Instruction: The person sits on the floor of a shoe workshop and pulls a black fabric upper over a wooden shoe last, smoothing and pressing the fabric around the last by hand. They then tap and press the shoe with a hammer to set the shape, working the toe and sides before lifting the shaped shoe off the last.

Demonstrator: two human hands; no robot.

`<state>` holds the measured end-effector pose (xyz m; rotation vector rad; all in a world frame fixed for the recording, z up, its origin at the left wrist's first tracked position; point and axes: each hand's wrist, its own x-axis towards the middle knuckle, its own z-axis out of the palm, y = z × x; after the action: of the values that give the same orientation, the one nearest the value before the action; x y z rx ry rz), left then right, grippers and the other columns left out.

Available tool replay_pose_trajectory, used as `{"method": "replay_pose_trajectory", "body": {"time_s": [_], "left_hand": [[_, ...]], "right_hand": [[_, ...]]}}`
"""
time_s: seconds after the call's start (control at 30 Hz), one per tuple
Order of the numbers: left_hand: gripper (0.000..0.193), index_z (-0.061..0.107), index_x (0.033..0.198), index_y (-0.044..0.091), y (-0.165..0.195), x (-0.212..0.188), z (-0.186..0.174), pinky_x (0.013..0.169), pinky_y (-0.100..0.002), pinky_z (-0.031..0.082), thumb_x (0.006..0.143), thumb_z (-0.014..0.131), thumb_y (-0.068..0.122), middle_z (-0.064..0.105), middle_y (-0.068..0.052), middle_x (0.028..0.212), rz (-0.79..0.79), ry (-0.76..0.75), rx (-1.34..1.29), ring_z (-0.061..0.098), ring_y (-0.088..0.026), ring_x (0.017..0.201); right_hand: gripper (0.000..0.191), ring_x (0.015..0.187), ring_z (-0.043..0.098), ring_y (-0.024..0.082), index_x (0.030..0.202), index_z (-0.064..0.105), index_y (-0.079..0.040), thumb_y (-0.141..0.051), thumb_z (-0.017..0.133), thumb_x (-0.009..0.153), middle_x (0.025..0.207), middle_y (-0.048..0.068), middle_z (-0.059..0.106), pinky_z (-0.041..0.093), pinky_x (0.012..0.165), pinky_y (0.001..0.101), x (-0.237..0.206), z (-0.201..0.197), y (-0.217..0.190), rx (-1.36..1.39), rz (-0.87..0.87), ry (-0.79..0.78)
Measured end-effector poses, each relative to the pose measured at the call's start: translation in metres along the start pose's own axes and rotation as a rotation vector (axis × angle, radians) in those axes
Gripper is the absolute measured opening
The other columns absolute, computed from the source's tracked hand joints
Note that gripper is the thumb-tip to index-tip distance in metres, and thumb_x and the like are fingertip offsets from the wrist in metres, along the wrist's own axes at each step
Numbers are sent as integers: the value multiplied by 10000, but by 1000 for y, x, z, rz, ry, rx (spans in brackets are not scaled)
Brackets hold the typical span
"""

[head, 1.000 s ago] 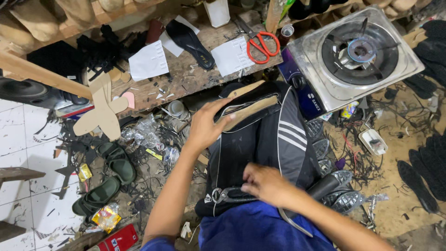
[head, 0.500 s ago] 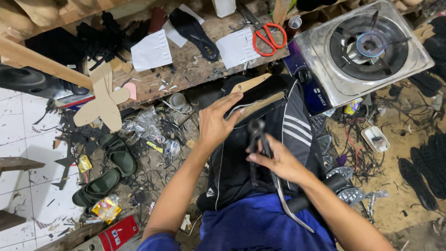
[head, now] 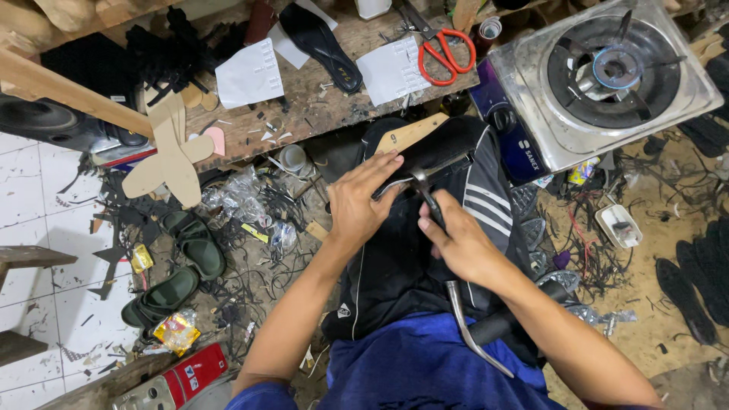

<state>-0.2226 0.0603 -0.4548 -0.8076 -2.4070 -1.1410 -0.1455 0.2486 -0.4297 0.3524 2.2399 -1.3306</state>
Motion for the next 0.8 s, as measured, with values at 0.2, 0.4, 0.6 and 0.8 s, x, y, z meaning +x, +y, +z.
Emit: {"method": "replay_pose_trajectory", "body": {"time_s": [0.2, 0.4, 0.6, 0.8], "left_hand": [[420, 720, 1220, 110, 0, 8, -2, 989, -357, 571, 808, 803, 99, 726, -64, 1287, -75, -51, -26, 701, -271, 1211], [453, 730, 1262, 179, -10, 33, -7, 947, -418, 534, 842, 792, 338, 723, -114, 1219, -364, -296, -79, 693, -324, 1120], [390, 677, 1315, 205, 5, 24, 14, 848, -444, 565, 970, 666, 388, 727, -90, 1264, -221, -274, 112, 706, -343, 1064], [408, 643, 1341, 168, 8, 25, 20, 817, -465, 562, 971, 642, 338, 705, -98, 1278, -91, -277, 171, 682, -329, 1112]], "right_hand": [[188, 822, 645, 430, 1060, 488, -14, -165, 586, 1006, 856, 209, 630, 503, 714, 480, 10, 2, 15, -157, -504, 213], [267, 876, 655, 451, 1132, 435, 9, -170, 585, 1003, 924, 226, 660, 507, 728, 510, 29, 14, 26, -184, -542, 256], [364, 878, 642, 480, 1129, 489, -3, 69, 581, 784, 977, 267, 617, 518, 749, 531, 15, -23, 25, -566, -534, 225], [242, 877, 658, 464, 1123, 497, 9, -39, 608, 914, 1016, 279, 606, 521, 694, 550, 8, -18, 22, -679, -409, 345]]}}
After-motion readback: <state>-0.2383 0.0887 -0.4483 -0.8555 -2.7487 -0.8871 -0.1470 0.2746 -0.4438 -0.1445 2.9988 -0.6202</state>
